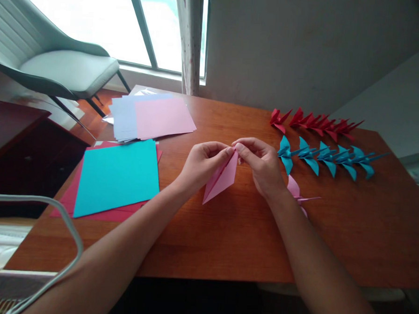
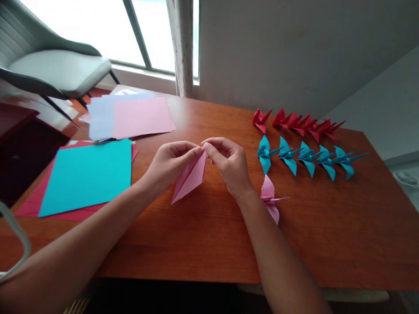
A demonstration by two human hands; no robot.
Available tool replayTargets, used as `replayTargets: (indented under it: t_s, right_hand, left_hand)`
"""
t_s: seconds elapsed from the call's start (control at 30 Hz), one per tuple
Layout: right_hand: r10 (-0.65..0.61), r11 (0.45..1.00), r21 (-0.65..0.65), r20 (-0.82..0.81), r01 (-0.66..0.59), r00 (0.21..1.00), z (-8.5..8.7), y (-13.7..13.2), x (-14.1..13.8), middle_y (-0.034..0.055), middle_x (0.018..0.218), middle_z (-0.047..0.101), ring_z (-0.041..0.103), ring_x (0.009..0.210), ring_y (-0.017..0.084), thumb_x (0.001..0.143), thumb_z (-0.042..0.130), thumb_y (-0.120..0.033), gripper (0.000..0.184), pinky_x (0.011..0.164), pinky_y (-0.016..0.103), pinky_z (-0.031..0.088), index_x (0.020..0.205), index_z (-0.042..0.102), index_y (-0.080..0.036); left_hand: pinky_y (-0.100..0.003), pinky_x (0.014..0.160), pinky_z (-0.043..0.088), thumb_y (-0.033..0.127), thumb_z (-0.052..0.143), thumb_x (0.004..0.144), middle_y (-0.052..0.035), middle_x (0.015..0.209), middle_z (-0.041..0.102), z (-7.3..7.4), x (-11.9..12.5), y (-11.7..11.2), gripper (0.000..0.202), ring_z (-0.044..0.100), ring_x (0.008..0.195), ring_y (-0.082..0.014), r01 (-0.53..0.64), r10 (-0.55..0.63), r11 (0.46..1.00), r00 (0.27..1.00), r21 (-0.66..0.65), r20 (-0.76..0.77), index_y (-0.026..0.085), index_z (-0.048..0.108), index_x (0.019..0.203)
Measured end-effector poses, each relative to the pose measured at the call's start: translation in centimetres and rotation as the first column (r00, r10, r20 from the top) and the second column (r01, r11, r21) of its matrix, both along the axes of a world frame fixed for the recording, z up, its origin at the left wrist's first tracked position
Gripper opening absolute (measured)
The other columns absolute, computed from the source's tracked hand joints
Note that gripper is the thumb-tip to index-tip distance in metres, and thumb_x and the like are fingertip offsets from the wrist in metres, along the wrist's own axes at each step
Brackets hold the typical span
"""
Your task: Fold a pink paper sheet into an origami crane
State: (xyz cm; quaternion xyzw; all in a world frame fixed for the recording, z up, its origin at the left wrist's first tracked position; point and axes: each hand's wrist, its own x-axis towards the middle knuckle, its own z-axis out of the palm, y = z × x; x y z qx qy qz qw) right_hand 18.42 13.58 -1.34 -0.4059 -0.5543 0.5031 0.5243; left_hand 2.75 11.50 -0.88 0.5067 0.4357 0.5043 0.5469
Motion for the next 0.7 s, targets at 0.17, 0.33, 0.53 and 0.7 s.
replayTargets:
  t_s: [0.17, 0.33, 0.53, 0.7]
  right_hand:
    - [-0.012, 1.0, -0.024, 0.008, 0.012, 1.0, -0.13, 0.09, 0.0, -0.0004, 0.083, 0.072, 0.061, 0.072, 0.013, 0.081, 0.077, -0.037, 0.014, 0.068, 0.028, 0.052, 0.085, 0.075, -0.024]
    - [-0.028, 0.998, -0.052, -0.019, 0.027, 0.999, -0.11, 0.12, -0.02, -0.0003, 0.082, 0.073, 0.061, 0.071, 0.012, 0.08, 0.078, -0.037, 0.015, 0.064, 0.026, 0.05, 0.084, 0.075, -0.023]
    - [-0.035, 0.998, -0.051, 0.005, 0.035, 0.999, -0.14, 0.13, -0.14, 0.0001, 0.083, 0.075, 0.063, 0.072, 0.013, 0.079, 0.079, -0.038, 0.016, 0.068, 0.028, 0.054, 0.083, 0.076, -0.023]
    - [-0.039, 0.999, -0.031, 0.03, 0.04, 0.999, -0.47, 0.26, -0.08, 0.0008, 0.085, 0.076, 0.064, 0.074, 0.014, 0.079, 0.079, -0.041, 0.019, 0.07, 0.029, 0.055, 0.085, 0.076, -0.023]
  left_hand:
    - [-0.023, 0.061, 0.045, 0.044, 0.076, 0.084, -0.0043, 0.082, 0.075, -0.01, -0.04, 0.04, 0.029, 0.061, 0.071, -0.0134, 0.001, -0.001, 1.0, 1.0, -0.011, 0.007, 0.016, 0.076, 0.083]
    - [-0.022, 0.063, 0.046, 0.04, 0.08, 0.08, -0.0031, 0.083, 0.075, -0.11, -0.08, 0.16, 0.027, 0.064, 0.073, -0.0133, -0.024, 0.024, 1.0, 0.998, -0.003, 0.061, 0.017, 0.071, 0.09]
    - [-0.024, 0.071, 0.051, 0.041, 0.08, 0.08, -0.0048, 0.088, 0.075, -0.14, -0.02, 0.24, 0.027, 0.067, 0.08, -0.0148, -0.013, 0.012, 1.0, 0.998, 0.023, 0.059, 0.015, 0.071, 0.085]
    - [-0.026, 0.073, 0.052, 0.047, 0.082, 0.077, -0.0063, 0.089, 0.077, -0.27, -0.09, 0.3, 0.034, 0.068, 0.081, -0.0162, -0.016, 0.015, 1.0, 0.998, 0.024, 0.059, 0.015, 0.073, 0.086]
